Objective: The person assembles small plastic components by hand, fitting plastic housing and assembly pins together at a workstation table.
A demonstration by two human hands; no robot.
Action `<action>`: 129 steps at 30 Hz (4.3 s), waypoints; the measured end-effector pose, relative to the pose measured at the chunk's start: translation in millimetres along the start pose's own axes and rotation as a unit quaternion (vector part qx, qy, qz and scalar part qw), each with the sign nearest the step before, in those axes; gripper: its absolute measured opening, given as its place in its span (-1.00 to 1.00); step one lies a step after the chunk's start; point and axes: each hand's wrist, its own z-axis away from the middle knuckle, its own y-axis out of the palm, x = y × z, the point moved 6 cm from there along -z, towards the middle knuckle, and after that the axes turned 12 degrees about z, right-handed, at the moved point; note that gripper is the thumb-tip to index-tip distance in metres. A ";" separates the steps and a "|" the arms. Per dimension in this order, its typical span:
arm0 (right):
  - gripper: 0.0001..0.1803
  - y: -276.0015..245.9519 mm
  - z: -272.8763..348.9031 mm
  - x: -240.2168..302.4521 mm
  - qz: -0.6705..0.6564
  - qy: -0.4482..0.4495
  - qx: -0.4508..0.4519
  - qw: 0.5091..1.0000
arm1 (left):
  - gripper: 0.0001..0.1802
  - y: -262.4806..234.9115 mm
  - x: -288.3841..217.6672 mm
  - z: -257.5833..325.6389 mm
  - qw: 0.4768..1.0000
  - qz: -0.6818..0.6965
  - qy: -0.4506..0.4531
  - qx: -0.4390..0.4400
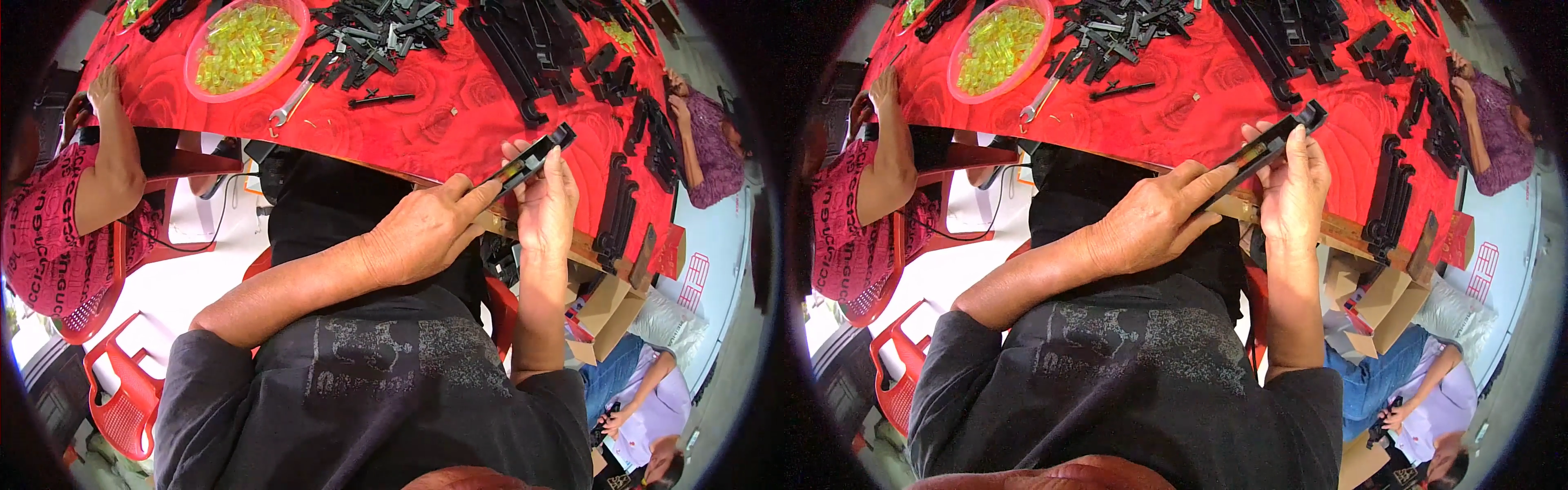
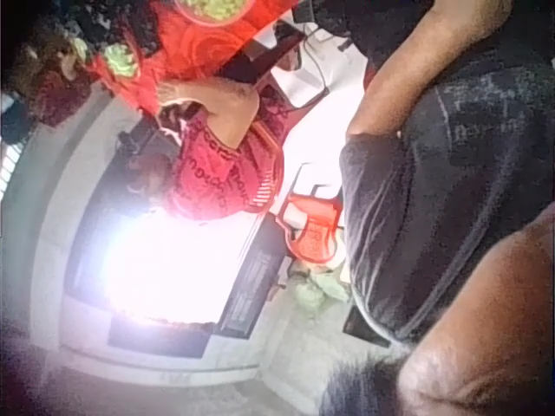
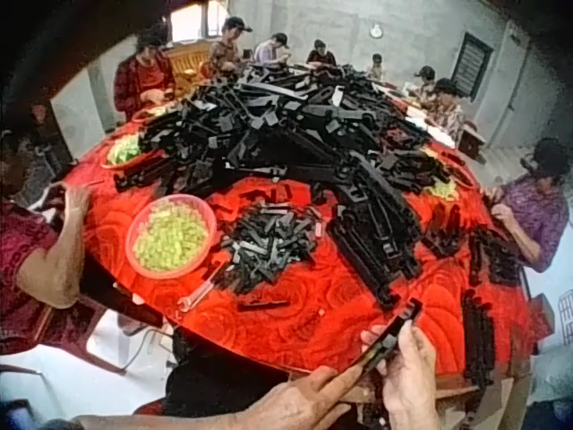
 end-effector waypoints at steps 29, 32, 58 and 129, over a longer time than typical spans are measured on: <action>-0.69 -1.6 -4.0 -16.9 -0.077 0.009 -0.017 0.997 | -0.90 -150.9 54.7 -79.1 0.925 -0.370 0.026 -0.078; -0.70 0.0 -3.8 -15.9 -0.083 -0.003 -0.012 0.996 | -0.94 -152.8 49.3 -80.9 0.928 -0.360 0.048 -0.081; -0.71 -11.3 15.4 -23.7 -0.186 0.008 0.078 0.979 | -0.89 -53.2 32.6 -32.9 0.977 0.163 -0.130 -0.050; -0.45 -14.6 38.7 3.3 0.159 0.141 0.236 0.948 | -0.84 -34.3 4.8 -59.5 0.998 0.015 -0.010 0.065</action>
